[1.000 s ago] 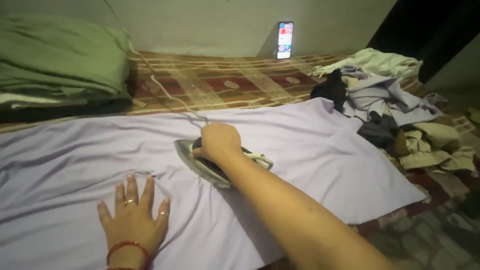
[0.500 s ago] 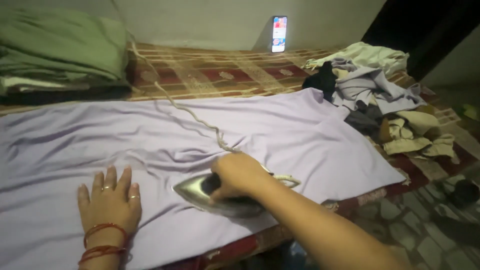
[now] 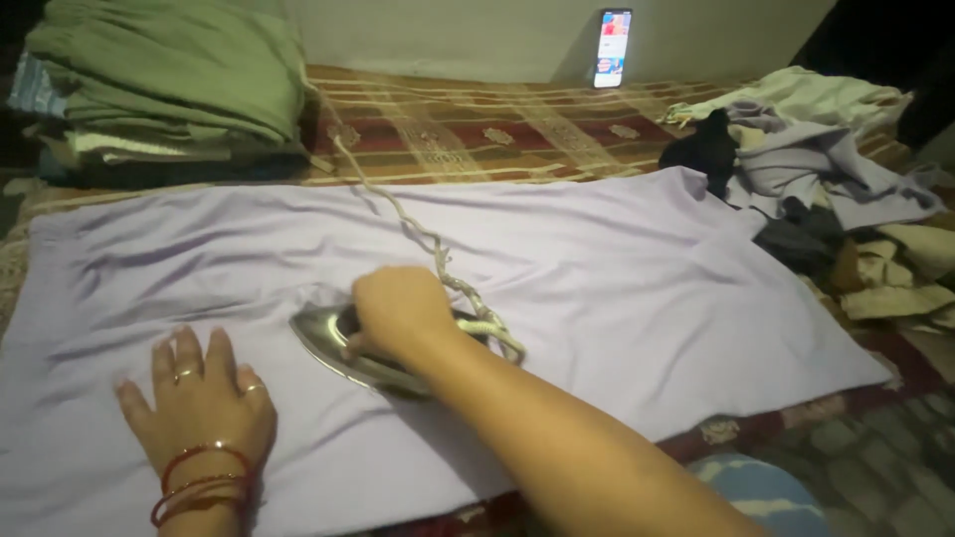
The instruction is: The recorder irons a purple pair of trousers on a bed and then folds them.
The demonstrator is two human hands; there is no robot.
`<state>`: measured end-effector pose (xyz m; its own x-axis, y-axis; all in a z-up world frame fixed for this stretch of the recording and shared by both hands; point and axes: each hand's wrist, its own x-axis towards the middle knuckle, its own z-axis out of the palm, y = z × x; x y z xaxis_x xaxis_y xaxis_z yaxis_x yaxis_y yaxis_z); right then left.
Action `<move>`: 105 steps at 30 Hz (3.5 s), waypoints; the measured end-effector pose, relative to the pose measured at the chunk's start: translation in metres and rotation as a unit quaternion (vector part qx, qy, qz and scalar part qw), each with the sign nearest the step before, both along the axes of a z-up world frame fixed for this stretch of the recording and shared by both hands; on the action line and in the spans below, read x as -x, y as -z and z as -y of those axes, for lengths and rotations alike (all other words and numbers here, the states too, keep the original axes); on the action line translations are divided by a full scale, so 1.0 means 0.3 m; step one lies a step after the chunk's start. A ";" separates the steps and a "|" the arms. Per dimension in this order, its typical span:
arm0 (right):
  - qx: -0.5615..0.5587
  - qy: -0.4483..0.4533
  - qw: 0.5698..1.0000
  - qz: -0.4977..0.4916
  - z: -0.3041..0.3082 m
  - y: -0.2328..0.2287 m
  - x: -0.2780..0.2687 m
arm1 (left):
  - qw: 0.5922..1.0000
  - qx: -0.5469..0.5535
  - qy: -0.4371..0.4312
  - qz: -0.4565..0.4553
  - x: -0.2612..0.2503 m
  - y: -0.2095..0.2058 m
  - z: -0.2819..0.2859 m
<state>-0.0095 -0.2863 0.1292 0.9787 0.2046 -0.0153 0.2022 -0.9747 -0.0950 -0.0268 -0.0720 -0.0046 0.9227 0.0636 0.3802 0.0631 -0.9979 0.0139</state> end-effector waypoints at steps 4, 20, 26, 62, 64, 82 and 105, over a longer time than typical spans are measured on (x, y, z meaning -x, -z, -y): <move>0.016 -0.007 1.000 0.002 -0.079 0.018 -0.164 | 1.000 -0.004 -0.017 0.017 -0.019 0.045 -0.002; 0.017 0.015 0.994 -0.108 0.019 0.000 0.149 | 0.999 0.010 -0.003 0.040 -0.049 0.121 0.009; -0.003 0.083 0.990 -0.110 0.242 0.033 0.304 | 0.988 0.124 0.091 -0.011 0.029 0.038 0.243; 0.004 0.145 0.985 -0.094 0.652 0.000 0.390 | 0.972 0.040 0.223 -0.067 0.165 -0.029 0.729; 0.001 0.152 0.984 -0.088 0.689 0.027 0.360 | 0.965 0.069 0.242 -0.066 0.164 -0.037 0.775; 0.005 0.235 0.971 -0.036 1.015 0.006 -0.052 | 0.970 0.049 0.235 -0.044 0.081 -0.006 0.857; 0.034 0.097 0.995 -0.008 1.261 0.013 0.313 | 0.939 0.077 0.332 -0.040 0.107 0.054 1.151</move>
